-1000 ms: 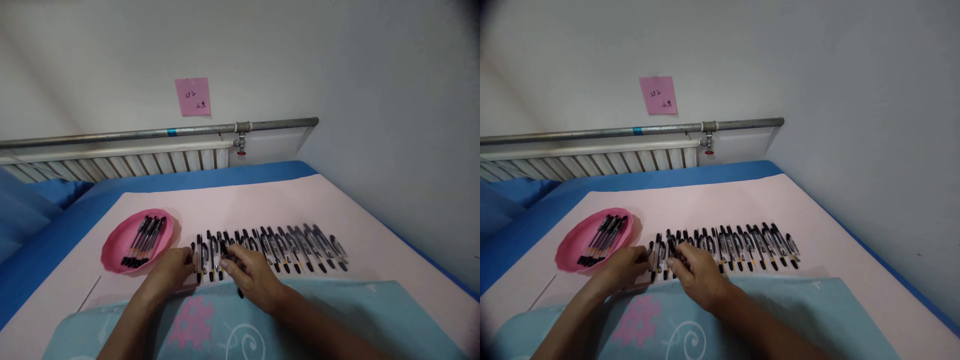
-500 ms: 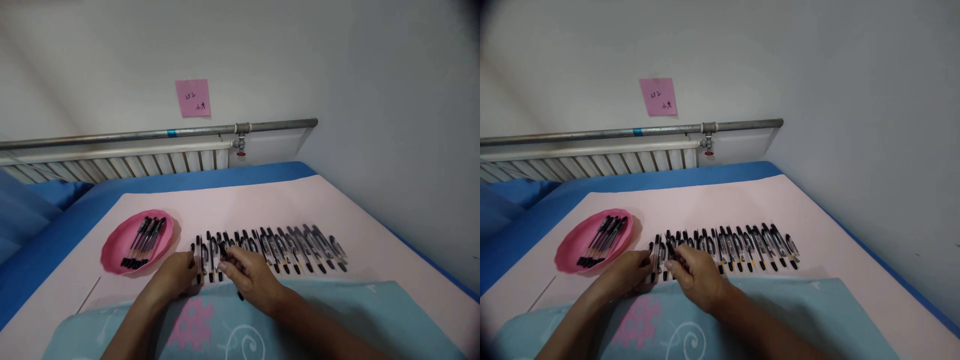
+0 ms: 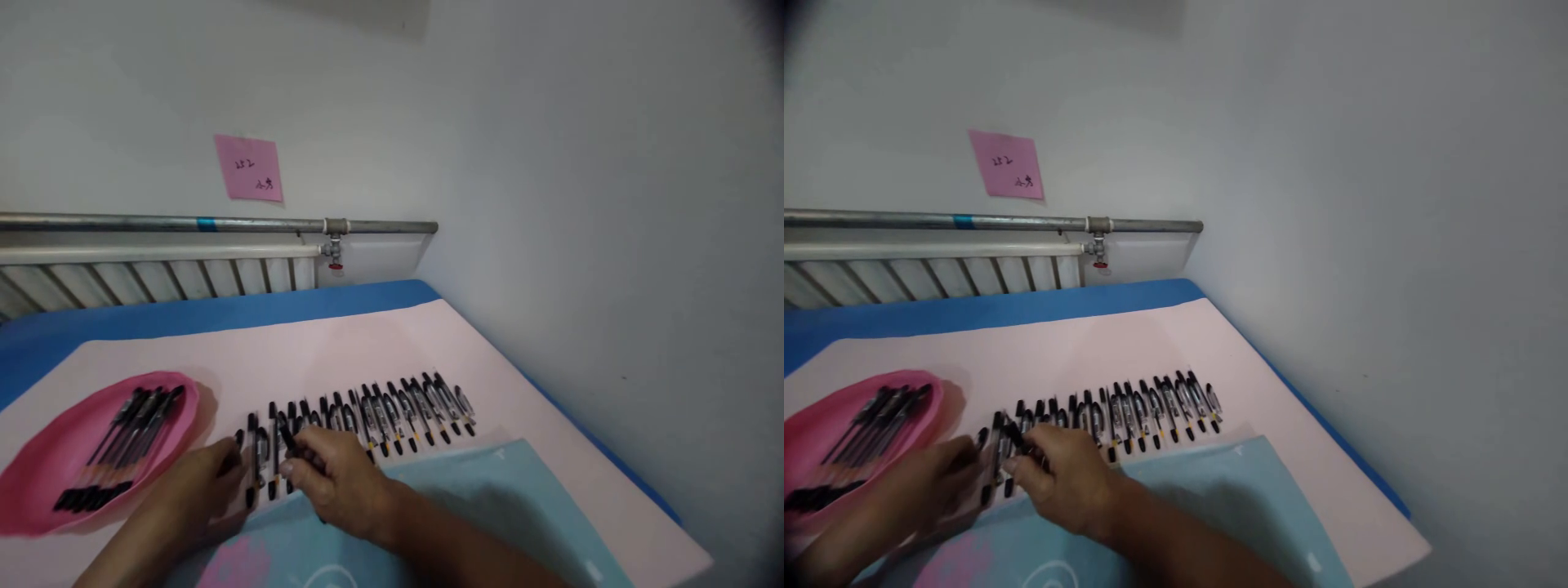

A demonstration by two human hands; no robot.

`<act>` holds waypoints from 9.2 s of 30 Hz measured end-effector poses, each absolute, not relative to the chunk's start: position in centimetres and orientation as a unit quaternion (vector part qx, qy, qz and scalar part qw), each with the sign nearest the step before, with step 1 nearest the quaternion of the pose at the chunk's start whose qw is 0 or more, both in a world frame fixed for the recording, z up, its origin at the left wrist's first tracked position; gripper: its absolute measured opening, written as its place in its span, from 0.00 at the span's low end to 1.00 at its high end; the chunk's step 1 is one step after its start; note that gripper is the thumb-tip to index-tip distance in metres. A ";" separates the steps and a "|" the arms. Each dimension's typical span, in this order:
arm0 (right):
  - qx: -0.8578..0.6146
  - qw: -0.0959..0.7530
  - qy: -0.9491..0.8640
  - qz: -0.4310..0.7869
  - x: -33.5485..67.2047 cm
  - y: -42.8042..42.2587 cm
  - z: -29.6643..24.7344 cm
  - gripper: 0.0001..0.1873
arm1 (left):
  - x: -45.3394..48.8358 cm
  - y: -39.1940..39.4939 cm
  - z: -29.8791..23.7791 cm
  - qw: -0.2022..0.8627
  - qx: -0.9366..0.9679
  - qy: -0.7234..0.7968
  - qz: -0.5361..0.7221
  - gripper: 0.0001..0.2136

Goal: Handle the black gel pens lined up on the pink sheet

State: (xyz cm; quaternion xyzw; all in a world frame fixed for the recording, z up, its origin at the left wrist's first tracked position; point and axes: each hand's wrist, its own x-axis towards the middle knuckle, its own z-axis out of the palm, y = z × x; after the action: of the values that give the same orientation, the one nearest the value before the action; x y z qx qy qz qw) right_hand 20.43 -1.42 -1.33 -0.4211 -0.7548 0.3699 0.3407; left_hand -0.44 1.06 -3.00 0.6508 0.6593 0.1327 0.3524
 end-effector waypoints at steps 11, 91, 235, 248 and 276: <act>-0.386 0.310 -0.782 0.378 20.0 -1.2 -2.3 0.12 | 2.4 0.8 -0.8 0.689 0.254 0.407 0.543 0.09; -0.433 0.379 -0.752 0.323 20.6 -1.1 -2.7 0.06 | 1.1 2.6 -1.4 0.579 0.135 0.416 0.688 0.03; -0.442 0.364 -0.664 0.481 20.5 0.2 -2.1 0.13 | 0.3 1.0 -1.0 0.547 0.481 0.493 0.476 0.10; -0.459 0.352 -0.622 0.528 19.9 0.0 -2.0 0.16 | 2.1 0.7 -1.6 0.403 0.674 0.506 0.357 0.09; -0.429 0.497 -0.477 0.583 21.2 1.5 -2.1 0.17 | -1.9 0.8 0.0 0.434 0.657 0.547 0.284 0.12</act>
State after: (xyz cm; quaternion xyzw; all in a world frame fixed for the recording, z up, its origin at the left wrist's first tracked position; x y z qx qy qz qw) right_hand 21.22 1.53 -2.11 -0.4294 -0.4774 0.5833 0.4974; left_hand -1.94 0.75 -0.01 0.6573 0.5466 0.2842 0.4341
